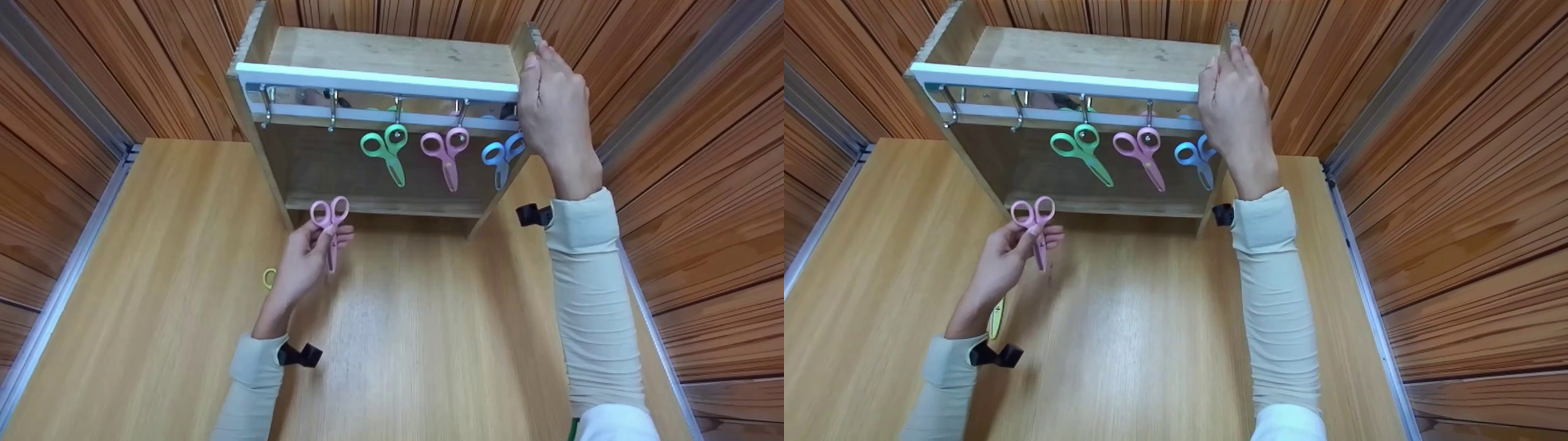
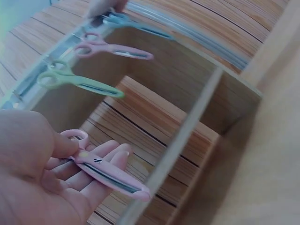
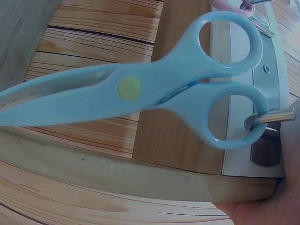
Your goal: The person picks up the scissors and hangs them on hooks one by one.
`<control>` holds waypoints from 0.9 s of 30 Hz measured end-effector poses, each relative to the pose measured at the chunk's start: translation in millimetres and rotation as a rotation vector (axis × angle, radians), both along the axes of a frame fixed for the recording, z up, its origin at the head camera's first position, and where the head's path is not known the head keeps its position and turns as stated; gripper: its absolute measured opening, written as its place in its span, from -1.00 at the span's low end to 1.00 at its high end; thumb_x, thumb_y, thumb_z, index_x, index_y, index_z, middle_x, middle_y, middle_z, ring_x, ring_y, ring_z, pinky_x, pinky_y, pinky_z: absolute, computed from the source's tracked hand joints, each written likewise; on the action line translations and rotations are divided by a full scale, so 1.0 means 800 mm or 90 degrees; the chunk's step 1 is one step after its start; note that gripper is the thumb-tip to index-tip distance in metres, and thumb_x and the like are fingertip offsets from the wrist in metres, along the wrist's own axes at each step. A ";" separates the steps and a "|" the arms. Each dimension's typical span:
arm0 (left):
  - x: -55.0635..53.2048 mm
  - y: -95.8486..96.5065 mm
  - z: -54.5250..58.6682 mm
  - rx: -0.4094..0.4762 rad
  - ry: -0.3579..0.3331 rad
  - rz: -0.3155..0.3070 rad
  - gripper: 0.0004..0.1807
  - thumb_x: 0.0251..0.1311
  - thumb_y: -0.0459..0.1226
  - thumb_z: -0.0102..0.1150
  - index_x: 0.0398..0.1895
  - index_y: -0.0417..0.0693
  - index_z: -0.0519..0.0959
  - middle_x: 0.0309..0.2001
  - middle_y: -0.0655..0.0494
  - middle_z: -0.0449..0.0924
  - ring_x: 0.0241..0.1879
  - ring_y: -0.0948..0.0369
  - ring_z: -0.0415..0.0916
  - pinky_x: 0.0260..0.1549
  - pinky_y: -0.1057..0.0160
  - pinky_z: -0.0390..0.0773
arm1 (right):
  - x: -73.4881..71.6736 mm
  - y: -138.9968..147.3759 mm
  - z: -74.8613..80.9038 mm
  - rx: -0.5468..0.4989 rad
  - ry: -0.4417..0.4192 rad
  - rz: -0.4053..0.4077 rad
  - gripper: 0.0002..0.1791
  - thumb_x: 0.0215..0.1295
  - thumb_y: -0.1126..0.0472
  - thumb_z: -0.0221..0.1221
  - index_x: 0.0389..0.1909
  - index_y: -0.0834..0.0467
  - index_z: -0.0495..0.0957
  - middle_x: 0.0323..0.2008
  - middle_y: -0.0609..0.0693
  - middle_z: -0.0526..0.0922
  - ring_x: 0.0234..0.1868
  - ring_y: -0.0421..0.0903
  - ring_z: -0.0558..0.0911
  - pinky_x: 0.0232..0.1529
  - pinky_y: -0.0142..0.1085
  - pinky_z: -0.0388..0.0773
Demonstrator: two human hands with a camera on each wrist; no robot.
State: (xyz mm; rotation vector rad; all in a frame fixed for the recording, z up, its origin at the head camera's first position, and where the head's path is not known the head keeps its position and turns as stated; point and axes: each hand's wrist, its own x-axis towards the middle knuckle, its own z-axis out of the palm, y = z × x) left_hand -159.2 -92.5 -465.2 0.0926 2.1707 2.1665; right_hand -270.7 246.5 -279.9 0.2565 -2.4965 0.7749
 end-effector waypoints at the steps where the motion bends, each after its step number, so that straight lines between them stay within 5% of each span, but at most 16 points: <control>1: -0.001 -0.001 0.005 0.007 -0.003 -0.008 -0.63 0.62 -0.41 -0.10 0.35 -0.39 0.46 0.15 -0.40 0.69 0.08 0.03 0.78 0.15 0.21 0.72 | 0.000 0.000 0.000 0.000 0.002 0.002 -0.44 0.67 0.02 -0.29 -0.56 0.14 0.39 0.50 0.23 0.40 0.61 0.08 0.32 0.68 -0.11 0.13; 4: -0.002 -0.003 0.018 0.011 -0.001 -0.027 -0.62 0.62 -0.38 -0.08 0.37 -0.34 0.46 0.16 -0.34 0.70 0.06 0.11 0.79 0.15 0.24 0.71 | 0.001 0.000 0.001 0.003 -0.008 -0.005 -0.37 0.68 -0.01 -0.30 -0.36 0.30 0.59 0.53 0.21 0.37 0.62 0.07 0.30 0.69 -0.15 0.11; 6: -0.002 -0.004 0.026 0.011 0.005 -0.034 -0.62 0.62 -0.37 -0.07 0.37 -0.34 0.47 0.16 -0.32 0.70 0.05 0.14 0.79 0.16 0.23 0.70 | 0.002 -0.001 0.001 0.005 -0.017 -0.011 -0.34 0.69 -0.02 -0.30 -0.06 0.39 0.66 0.55 0.19 0.35 0.63 0.06 0.28 0.69 -0.17 0.09; 11: -0.004 -0.004 0.045 0.000 0.038 -0.039 -0.62 0.62 -0.37 -0.08 0.36 -0.35 0.48 0.15 -0.31 0.71 0.04 0.15 0.80 0.16 0.21 0.71 | 0.002 -0.001 0.001 0.006 -0.031 -0.021 -0.34 0.70 -0.05 -0.31 0.42 0.32 0.46 0.58 0.17 0.32 0.65 0.05 0.25 0.71 -0.19 0.06; 16: -0.006 -0.005 0.061 -0.042 0.081 -0.037 -0.63 0.61 -0.34 -0.02 0.35 -0.29 0.50 0.13 -0.23 0.73 0.06 0.11 0.79 0.16 0.21 0.71 | 0.002 0.000 0.001 -0.001 -0.037 -0.024 -0.34 0.70 -0.07 -0.30 0.50 0.29 0.37 0.59 0.15 0.30 0.66 0.04 0.22 0.71 -0.20 0.04; 27: -0.014 -0.013 0.098 -0.021 0.138 -0.023 -0.66 0.61 -0.34 -0.03 0.29 -0.31 0.52 0.08 -0.24 0.76 -0.02 0.22 0.81 0.12 0.19 0.73 | 0.003 0.000 0.000 -0.011 -0.041 -0.020 -0.32 0.71 -0.07 -0.30 0.56 0.30 0.28 0.60 0.15 0.29 0.66 0.03 0.21 0.70 -0.21 0.04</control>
